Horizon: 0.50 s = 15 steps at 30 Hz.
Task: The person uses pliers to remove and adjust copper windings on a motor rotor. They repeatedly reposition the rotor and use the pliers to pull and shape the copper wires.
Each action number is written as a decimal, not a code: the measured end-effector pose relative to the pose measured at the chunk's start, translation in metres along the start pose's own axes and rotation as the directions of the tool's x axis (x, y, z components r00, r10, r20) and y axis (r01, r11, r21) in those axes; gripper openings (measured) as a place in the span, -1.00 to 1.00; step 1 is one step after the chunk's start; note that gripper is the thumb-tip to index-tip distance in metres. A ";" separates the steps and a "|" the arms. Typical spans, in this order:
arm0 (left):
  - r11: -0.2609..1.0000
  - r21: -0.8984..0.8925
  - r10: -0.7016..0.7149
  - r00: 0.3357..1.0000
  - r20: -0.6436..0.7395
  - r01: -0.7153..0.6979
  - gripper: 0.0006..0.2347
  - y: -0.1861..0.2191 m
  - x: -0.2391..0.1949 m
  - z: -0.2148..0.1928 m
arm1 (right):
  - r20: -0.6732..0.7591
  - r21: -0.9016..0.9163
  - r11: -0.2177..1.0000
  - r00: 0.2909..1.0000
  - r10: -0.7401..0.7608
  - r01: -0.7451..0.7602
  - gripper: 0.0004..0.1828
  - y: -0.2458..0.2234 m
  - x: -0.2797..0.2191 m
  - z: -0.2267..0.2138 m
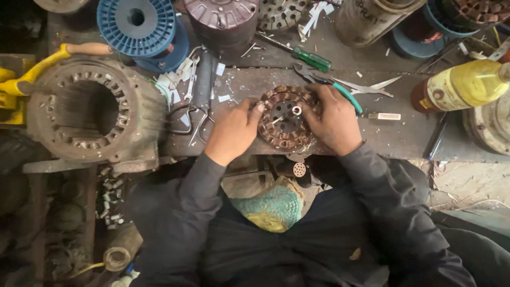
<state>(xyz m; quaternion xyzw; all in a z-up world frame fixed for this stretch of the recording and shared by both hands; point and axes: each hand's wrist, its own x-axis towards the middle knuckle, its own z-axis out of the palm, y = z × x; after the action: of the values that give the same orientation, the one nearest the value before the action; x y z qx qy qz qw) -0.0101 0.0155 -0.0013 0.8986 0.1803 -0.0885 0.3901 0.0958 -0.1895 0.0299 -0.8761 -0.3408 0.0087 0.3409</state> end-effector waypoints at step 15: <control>0.416 -0.895 -0.050 0.979 -0.200 -0.161 -0.69 0.014 -0.007 0.024 | 0.015 0.236 0.953 0.981 0.192 -0.190 -0.64 -0.007 -0.006 0.013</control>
<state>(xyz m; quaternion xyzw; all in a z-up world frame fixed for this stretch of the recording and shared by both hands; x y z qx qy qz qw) -0.0117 -0.0129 -0.0055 0.5550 0.2066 0.1243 0.7961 0.0841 -0.1818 0.0225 -0.8581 -0.2496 0.0788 0.4417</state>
